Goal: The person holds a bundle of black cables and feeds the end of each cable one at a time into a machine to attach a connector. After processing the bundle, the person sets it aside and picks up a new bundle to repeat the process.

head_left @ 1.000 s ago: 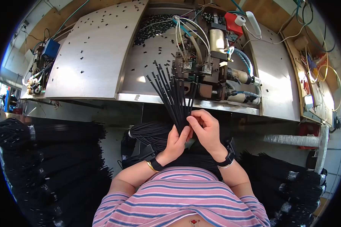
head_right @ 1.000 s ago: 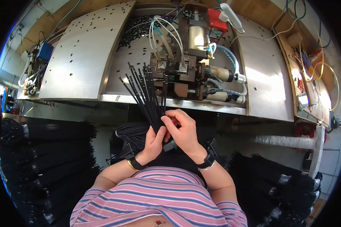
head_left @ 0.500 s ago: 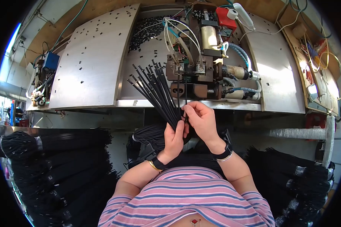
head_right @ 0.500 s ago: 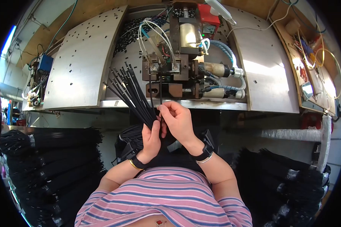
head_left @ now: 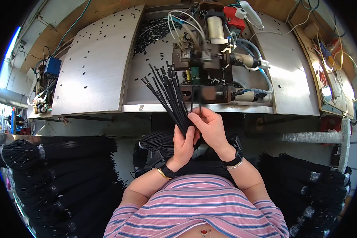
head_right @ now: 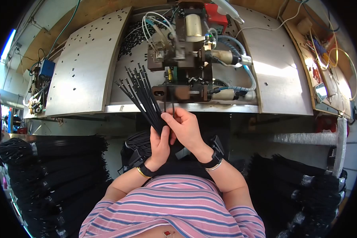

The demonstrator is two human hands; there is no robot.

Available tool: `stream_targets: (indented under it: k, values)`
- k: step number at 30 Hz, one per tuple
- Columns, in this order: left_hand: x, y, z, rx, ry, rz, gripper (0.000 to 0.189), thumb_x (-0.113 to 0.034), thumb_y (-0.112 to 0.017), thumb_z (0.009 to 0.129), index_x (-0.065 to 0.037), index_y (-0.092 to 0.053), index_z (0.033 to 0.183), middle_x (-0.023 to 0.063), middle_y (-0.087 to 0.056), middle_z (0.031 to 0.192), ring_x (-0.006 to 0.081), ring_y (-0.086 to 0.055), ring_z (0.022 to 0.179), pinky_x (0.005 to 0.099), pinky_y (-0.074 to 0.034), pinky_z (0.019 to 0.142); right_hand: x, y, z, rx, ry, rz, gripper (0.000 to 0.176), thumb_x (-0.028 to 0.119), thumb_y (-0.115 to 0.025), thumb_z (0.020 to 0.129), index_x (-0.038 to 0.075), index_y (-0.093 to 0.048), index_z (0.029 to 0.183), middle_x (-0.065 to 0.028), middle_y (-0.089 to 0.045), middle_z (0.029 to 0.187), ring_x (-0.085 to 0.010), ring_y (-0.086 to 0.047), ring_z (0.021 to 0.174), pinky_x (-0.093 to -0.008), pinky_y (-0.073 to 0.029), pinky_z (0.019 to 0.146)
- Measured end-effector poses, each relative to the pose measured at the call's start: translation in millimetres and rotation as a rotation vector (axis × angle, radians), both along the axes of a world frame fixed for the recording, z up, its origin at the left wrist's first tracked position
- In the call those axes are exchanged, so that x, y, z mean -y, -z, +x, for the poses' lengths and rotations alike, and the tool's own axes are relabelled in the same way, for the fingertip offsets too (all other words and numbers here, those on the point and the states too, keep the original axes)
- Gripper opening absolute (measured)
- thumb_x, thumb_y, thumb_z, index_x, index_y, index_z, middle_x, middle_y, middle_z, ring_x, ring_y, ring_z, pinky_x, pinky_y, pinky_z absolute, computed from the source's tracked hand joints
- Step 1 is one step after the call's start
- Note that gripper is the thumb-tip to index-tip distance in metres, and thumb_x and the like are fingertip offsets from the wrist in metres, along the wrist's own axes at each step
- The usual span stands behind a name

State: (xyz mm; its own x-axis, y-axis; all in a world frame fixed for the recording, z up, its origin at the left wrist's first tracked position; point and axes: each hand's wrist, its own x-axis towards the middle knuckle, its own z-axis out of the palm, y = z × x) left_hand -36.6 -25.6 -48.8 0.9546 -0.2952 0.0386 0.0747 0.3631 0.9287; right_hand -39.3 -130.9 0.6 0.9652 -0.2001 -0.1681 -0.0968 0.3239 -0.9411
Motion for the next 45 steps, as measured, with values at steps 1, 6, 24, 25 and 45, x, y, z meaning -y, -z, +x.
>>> stream_targets:
  k: [1, 6, 24, 25, 45]
  values:
    - [4, 0, -2, -0.003, -0.002, 0.000, 0.018, -0.013, -0.042, 0.097, -0.005, -0.044, 0.113, -0.0010, -0.049, 0.078, 0.0034, -0.042, 0.056, 0.0155, -0.033, 0.048, 2, 3, -2, 0.008, 0.032, -0.011, 0.017, 0.013, -0.056, 0.090, -0.003, -0.059, 0.095, -0.0027, -0.058, 0.069, -0.0058, -0.051, 0.048, -0.0198, -0.042, 0.038]
    - [4, 7, -3, -0.015, 0.022, -0.038, 0.018, -0.013, -0.043, 0.097, -0.005, -0.043, 0.113, -0.0001, -0.051, 0.079, 0.0039, -0.043, 0.056, 0.0157, -0.034, 0.047, 5, 9, -6, -0.001, 0.107, -0.042, 0.016, 0.013, -0.057, 0.090, -0.002, -0.060, 0.093, -0.0032, -0.059, 0.070, -0.0058, -0.050, 0.047, -0.0190, -0.041, 0.038]
    - [11, -4, 1, 0.018, 0.044, -0.017, 0.017, -0.013, -0.042, 0.097, -0.005, -0.045, 0.112, -0.0001, -0.049, 0.074, 0.0048, -0.041, 0.052, 0.0170, -0.032, 0.044, 19, -7, 5, 0.013, 0.041, 0.018, 0.015, 0.015, -0.058, 0.089, 0.000, -0.062, 0.091, 0.0008, -0.058, 0.071, -0.0027, -0.050, 0.054, -0.0168, -0.040, 0.044]
    - [10, -2, 0, 0.011, 0.056, -0.011, 0.017, -0.012, -0.042, 0.097, -0.005, -0.045, 0.113, -0.0001, -0.050, 0.076, 0.0046, -0.042, 0.054, 0.0168, -0.033, 0.045, 18, -8, 4, 0.024, 0.031, 0.006, 0.015, 0.014, -0.058, 0.090, 0.000, -0.062, 0.092, 0.0003, -0.058, 0.072, -0.0030, -0.051, 0.054, -0.0168, -0.040, 0.043]
    - [16, 1, -15, -0.034, 0.071, -0.076, 0.015, -0.008, -0.044, 0.095, -0.004, -0.044, 0.110, 0.0003, -0.050, 0.085, 0.0037, -0.044, 0.059, 0.0158, -0.034, 0.048, 21, 0, -7, -0.003, 0.139, 0.033, 0.019, 0.017, -0.057, 0.089, -0.002, -0.061, 0.086, -0.0034, -0.058, 0.068, -0.0080, -0.052, 0.043, -0.0209, -0.039, 0.031]
